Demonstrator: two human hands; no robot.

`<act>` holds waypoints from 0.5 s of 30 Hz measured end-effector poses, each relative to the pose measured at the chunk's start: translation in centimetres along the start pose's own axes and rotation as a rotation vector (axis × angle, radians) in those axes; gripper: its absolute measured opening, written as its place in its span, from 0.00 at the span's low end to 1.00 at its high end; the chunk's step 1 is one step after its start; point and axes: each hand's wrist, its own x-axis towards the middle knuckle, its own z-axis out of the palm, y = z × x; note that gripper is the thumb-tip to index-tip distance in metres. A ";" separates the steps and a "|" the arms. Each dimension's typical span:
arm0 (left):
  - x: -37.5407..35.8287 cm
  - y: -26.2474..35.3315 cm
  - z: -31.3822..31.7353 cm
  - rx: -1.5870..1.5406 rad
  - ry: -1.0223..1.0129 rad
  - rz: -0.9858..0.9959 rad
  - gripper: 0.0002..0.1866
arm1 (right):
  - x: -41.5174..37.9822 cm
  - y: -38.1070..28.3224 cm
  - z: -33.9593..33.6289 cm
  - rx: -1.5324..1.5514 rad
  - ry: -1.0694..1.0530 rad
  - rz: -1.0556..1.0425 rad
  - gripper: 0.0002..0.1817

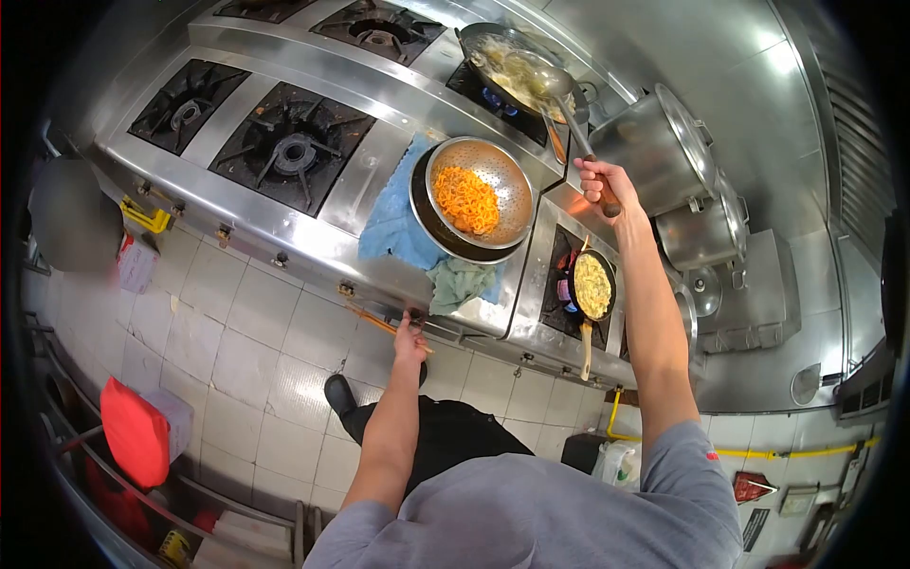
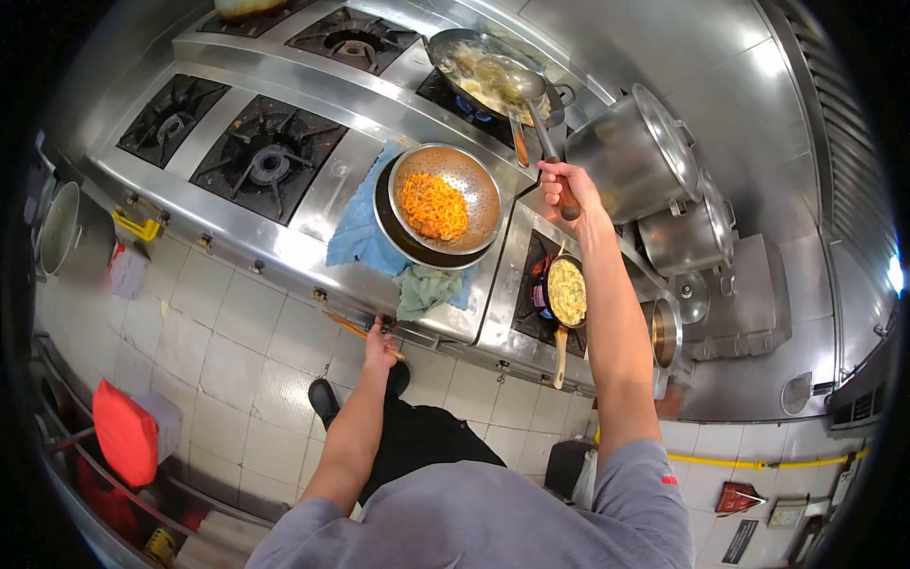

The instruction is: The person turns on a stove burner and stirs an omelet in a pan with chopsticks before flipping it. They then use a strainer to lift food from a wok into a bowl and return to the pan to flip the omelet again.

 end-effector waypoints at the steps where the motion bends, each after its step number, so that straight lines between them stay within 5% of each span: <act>1: -0.1 0.0 0.0 0.002 0.014 0.004 0.12 | 0.0 0.0 -0.1 0.007 -0.004 0.000 0.10; 12: -1.0 -0.1 0.1 0.003 0.016 0.048 0.16 | 0.2 0.0 0.7 -0.009 0.022 0.014 0.07; 15: -2.7 0.7 -0.8 0.038 0.171 0.086 0.17 | 0.2 -0.1 0.5 -0.005 0.016 -0.005 0.07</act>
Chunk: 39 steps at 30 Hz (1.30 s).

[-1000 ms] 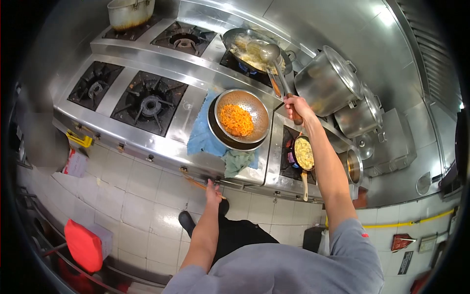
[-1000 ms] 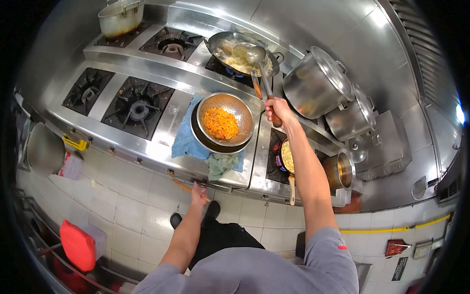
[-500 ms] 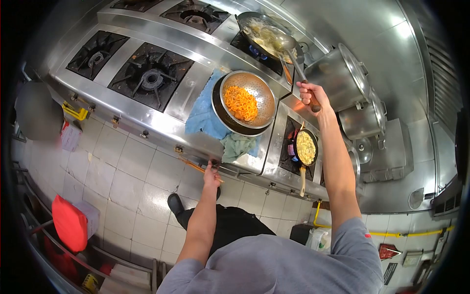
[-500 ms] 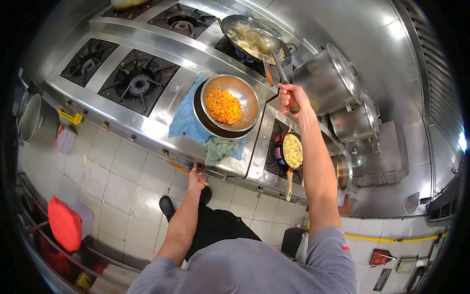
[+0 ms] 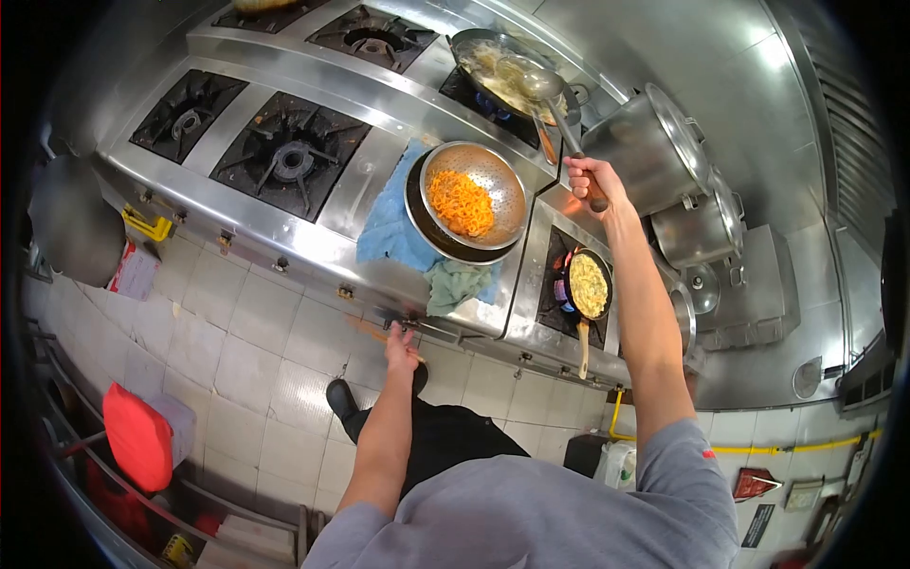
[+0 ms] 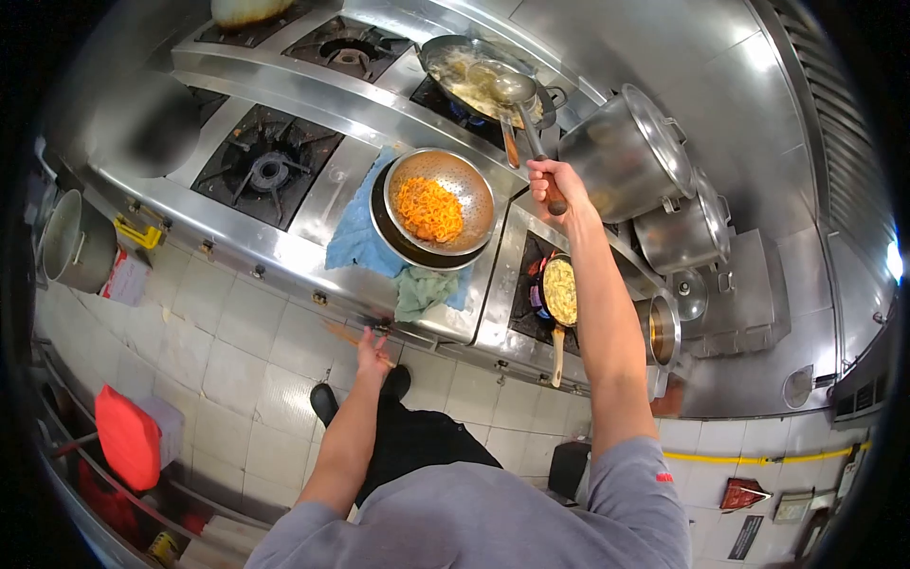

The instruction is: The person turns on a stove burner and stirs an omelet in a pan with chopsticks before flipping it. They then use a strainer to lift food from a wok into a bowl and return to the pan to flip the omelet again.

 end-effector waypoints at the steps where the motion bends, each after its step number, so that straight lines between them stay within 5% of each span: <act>1: 0.6 0.3 -1.7 0.006 -0.004 0.021 0.18 | -0.1 -0.1 0.1 0.003 -0.002 -0.006 0.07; 6: 1.6 6.5 -14.4 0.037 0.141 0.148 0.20 | -0.4 -0.7 -0.8 0.096 -0.058 -0.010 0.07; 12: -8.9 18.2 -31.2 0.194 0.301 0.370 0.16 | -2.8 0.0 -1.2 0.099 -0.037 -0.071 0.11; 17: -17.8 22.2 -38.8 0.335 0.602 0.404 0.15 | -6.0 1.0 -3.9 0.277 -0.135 -0.093 0.13; 23: -19.8 20.4 -41.5 0.485 0.493 0.326 0.16 | -16.8 5.4 -9.3 0.560 -0.298 -0.092 0.15; 26: -19.5 19.7 -39.0 0.539 0.426 0.131 0.17 | -23.3 8.6 -10.5 0.453 -0.125 -0.180 0.17; 32: -16.5 22.9 -32.5 0.801 0.342 0.068 0.18 | -32.0 14.4 -11.3 0.203 0.278 -0.151 0.20; 39: -13.9 30.8 -22.4 1.038 0.288 0.311 0.18 | -36.2 20.1 -11.6 0.190 0.451 -0.172 0.19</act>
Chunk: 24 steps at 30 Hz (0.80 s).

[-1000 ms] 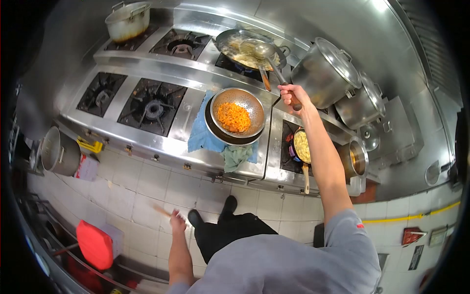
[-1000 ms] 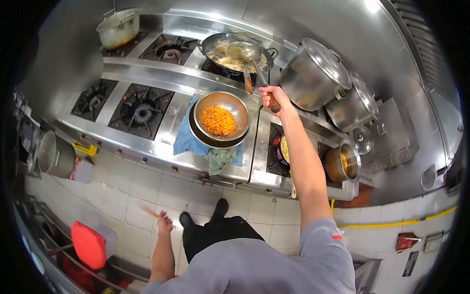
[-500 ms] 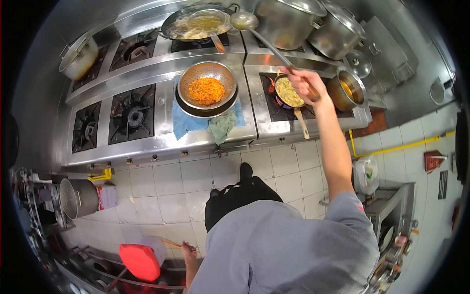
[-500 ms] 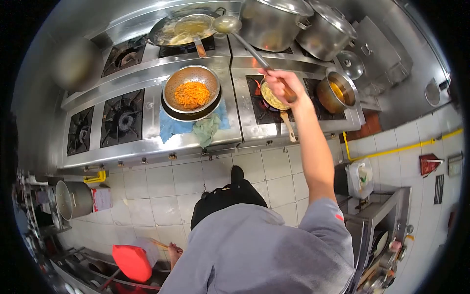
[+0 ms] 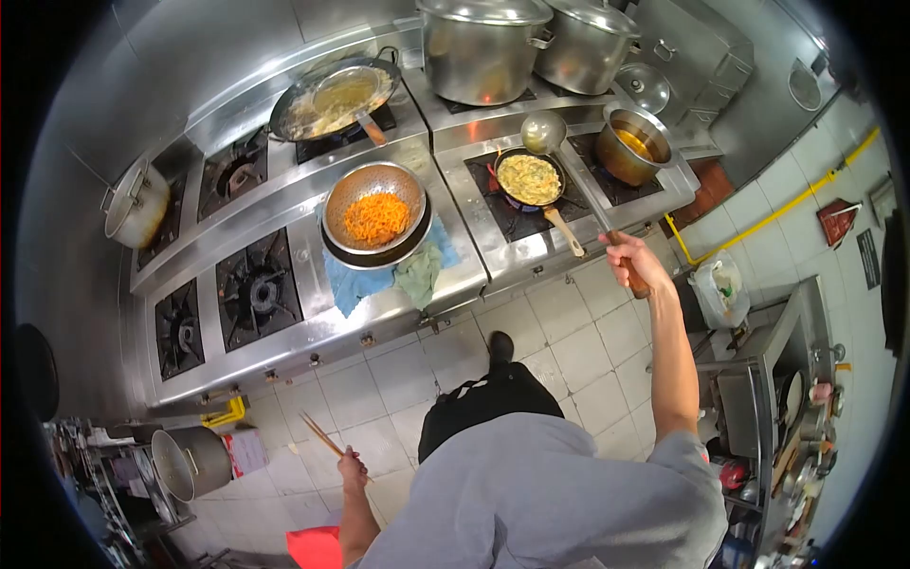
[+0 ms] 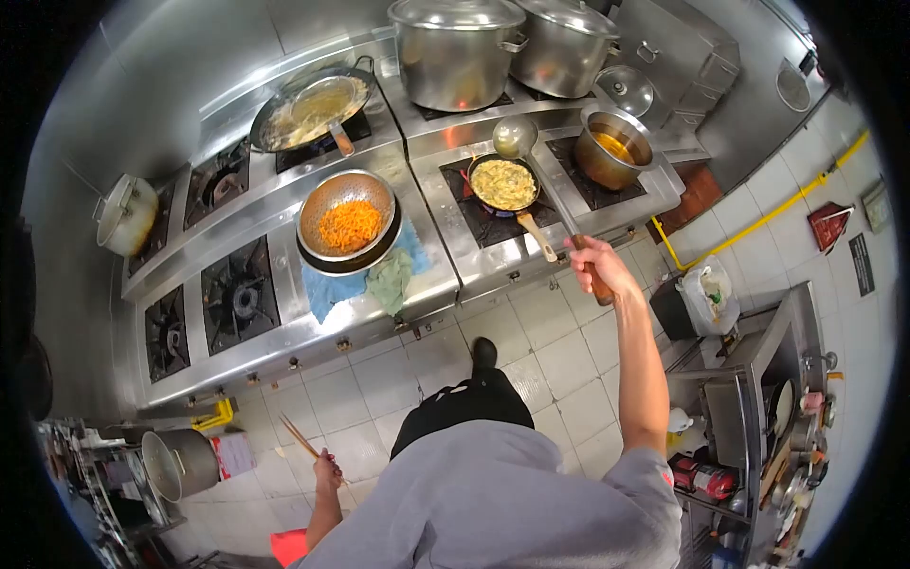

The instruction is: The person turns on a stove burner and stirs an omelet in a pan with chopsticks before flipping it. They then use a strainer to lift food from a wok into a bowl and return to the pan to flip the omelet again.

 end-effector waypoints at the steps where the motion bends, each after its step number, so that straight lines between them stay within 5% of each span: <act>1: 0.3 1.3 0.0 0.015 0.012 0.022 0.18 | -0.6 0.2 -0.1 -0.005 0.015 -0.003 0.19; 7: -0.3 3.6 1.1 0.138 -0.011 0.090 0.18 | -3.3 1.1 -0.3 -0.008 0.053 -0.024 0.19; 24: -8.8 -7.2 8.5 0.197 -0.023 0.077 0.18 | -0.1 -0.4 -4.0 0.081 -0.133 -0.015 0.19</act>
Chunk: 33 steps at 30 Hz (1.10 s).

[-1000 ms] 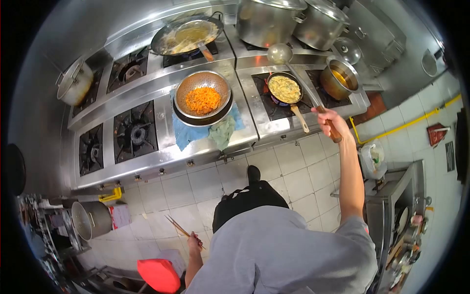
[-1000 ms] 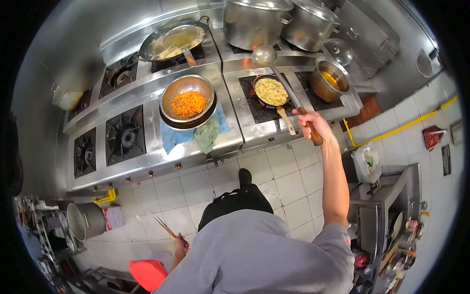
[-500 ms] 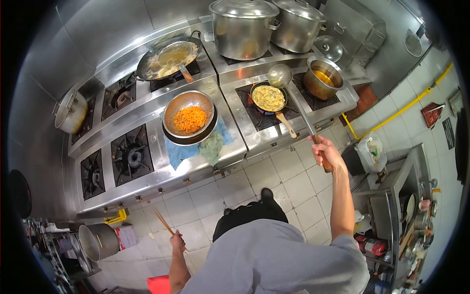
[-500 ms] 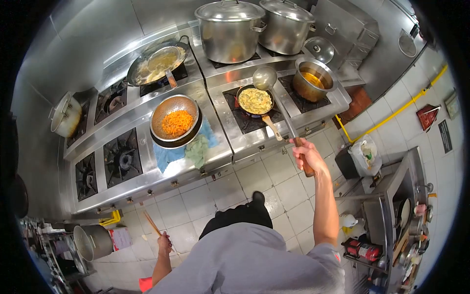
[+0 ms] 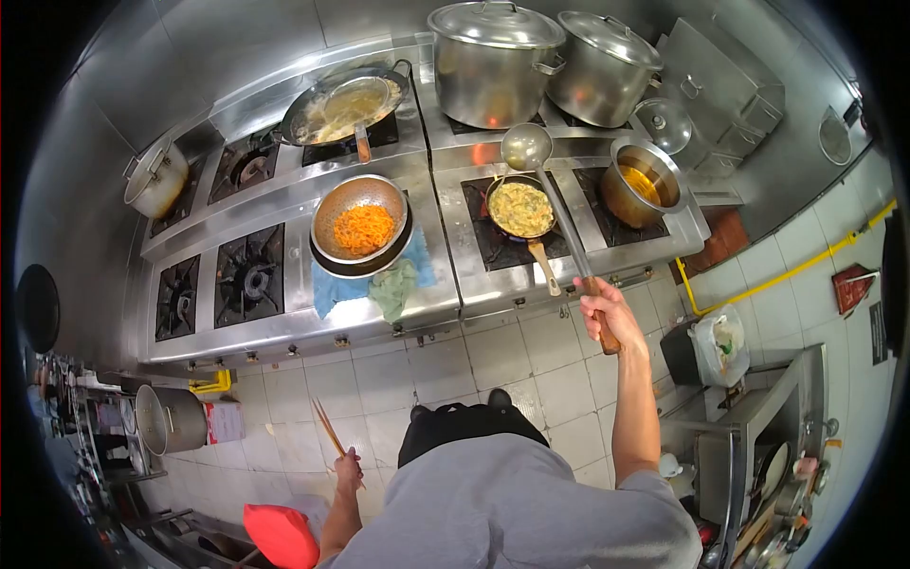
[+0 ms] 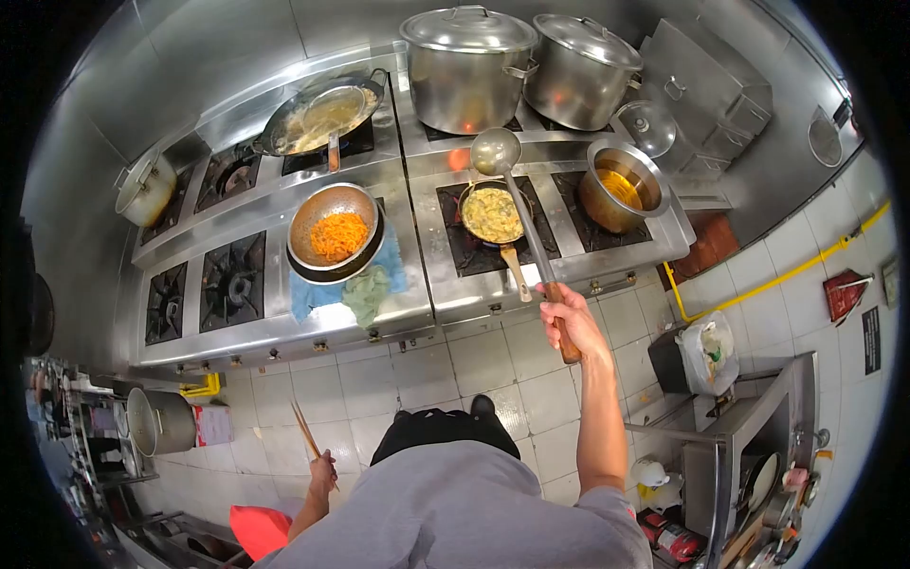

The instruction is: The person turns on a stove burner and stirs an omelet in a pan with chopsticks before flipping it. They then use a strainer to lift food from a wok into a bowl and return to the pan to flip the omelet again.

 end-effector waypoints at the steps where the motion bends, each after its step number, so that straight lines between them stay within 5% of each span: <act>1: -0.5 0.1 0.6 -0.003 -0.001 0.014 0.18 | 0.3 -0.3 -0.6 -0.021 -0.004 -0.006 0.19; 19: -8.5 -2.8 9.4 0.017 0.002 -0.070 0.18 | -4.0 -0.4 -10.9 -0.228 0.046 0.035 0.23; 29: -9.0 0.1 10.3 0.076 0.005 0.003 0.19 | -5.3 1.8 -9.6 -0.301 0.041 0.066 0.23; 33: -10.3 0.4 9.8 0.048 -0.028 0.007 0.18 | -4.0 4.5 -7.9 -0.560 0.143 -0.092 0.24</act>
